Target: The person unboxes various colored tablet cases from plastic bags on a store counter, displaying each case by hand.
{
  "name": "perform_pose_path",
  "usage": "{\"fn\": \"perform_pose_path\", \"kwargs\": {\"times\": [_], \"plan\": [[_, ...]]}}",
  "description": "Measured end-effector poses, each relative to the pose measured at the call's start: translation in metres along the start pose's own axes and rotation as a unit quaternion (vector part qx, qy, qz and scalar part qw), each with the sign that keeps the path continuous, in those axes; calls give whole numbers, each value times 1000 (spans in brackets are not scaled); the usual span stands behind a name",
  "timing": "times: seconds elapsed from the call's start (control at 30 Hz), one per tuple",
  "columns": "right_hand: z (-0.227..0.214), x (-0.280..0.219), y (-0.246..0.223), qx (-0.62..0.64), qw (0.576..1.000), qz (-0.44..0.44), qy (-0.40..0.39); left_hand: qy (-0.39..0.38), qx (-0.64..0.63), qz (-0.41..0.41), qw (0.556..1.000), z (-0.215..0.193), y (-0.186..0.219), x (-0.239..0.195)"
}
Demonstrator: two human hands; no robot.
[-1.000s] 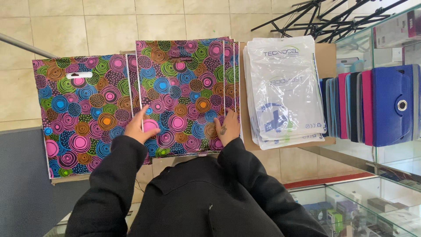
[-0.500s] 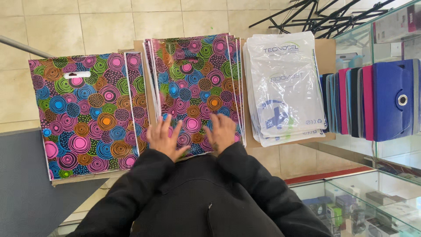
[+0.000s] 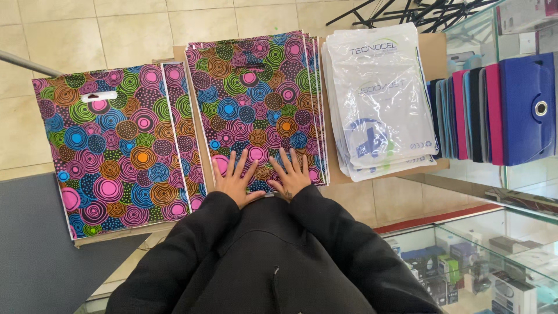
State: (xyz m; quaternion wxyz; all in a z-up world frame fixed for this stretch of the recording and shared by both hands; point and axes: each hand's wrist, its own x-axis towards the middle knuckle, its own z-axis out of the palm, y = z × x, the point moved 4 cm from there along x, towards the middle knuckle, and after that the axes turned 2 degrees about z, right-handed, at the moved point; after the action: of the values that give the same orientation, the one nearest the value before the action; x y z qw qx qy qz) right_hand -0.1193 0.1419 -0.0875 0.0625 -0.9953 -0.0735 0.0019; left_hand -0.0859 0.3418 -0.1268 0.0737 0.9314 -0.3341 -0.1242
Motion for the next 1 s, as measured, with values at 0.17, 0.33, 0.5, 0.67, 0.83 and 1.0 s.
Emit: {"fn": "perform_pose_path", "kwargs": {"times": [0.17,0.33,0.5,0.67,0.83,1.0], "plan": [[11,-17,50,-24,999,29,-20,28,-30,12,999,-7,-4,-2],[5,-27,77,-49,996,76,-8,61,-34,15,997,-18,-1,-2],[11,13,19,324,943,72,-29,79,-37,17,996,-22,0,-1],[105,93,29,770,479,169,-386,78,-16,-1,997,-29,2,1],[94,234,123,829,444,277,-197,146,-25,21,989,-34,1,1],[106,326,193,812,474,338,43,148,-20,17,989,-45,-4,4]]}}
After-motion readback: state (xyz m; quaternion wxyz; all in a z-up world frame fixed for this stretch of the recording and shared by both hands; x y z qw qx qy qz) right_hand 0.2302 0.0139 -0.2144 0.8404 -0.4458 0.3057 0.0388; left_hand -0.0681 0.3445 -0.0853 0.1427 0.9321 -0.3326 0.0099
